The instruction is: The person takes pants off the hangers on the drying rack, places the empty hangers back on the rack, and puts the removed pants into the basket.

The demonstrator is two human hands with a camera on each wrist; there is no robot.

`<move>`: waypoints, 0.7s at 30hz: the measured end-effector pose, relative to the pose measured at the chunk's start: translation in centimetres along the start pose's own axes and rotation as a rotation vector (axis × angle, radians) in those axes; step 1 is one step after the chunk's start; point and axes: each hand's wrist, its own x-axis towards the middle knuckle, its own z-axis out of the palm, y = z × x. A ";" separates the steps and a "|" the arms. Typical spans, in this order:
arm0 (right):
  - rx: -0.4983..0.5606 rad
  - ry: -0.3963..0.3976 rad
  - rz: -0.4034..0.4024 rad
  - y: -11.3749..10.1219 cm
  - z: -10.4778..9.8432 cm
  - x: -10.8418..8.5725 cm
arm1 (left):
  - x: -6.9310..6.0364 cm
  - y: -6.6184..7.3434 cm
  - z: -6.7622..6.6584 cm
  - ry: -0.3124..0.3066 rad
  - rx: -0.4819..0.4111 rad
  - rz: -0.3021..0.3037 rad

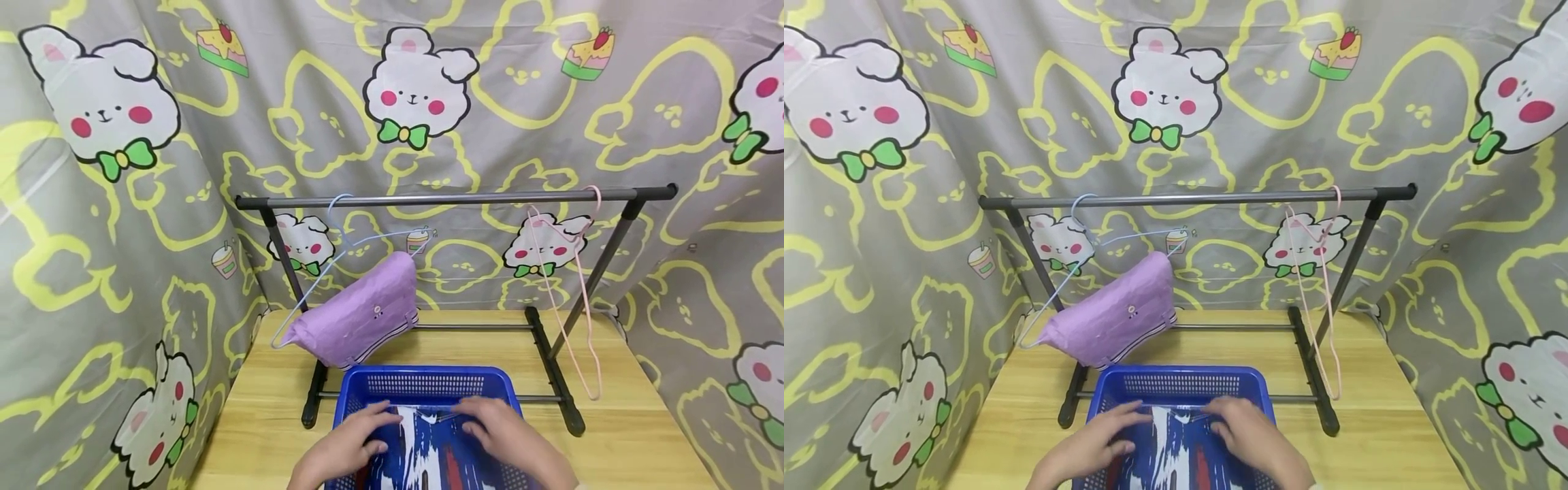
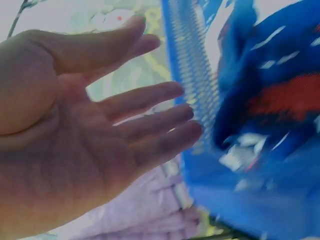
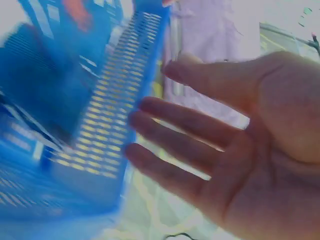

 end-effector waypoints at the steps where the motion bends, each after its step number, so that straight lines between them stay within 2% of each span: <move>1: -0.020 0.064 -0.006 -0.1 -0.5 0.2 | -0.2 0.1 -0.4 0.050 -0.002 0.020; 3: -0.049 0.195 -0.017 -0.4 -1.6 0.9 | -0.6 0.1 -1.2 0.165 -0.003 0.064; 5: -0.065 0.285 -0.001 -0.7 -2.7 1.5 | -0.9 0.2 -1.9 0.296 0.003 0.112; 9: -0.091 0.417 -0.006 -1.3 -4.9 2.8 | -1.5 0.5 -3.3 0.577 0.051 0.197; 14: -0.131 0.570 -0.099 -2.2 -7.9 4.6 | -2.3 1.2 -5.8 0.880 0.052 0.265; 17: -0.118 0.641 -0.148 -2.8 -9.8 5.7 | -2.8 1.6 -7.4 1.016 0.018 0.261; 21: -0.092 0.761 -0.212 -3.4 -12.2 7.1 | -3.2 1.7 -9.1 1.138 0.014 0.180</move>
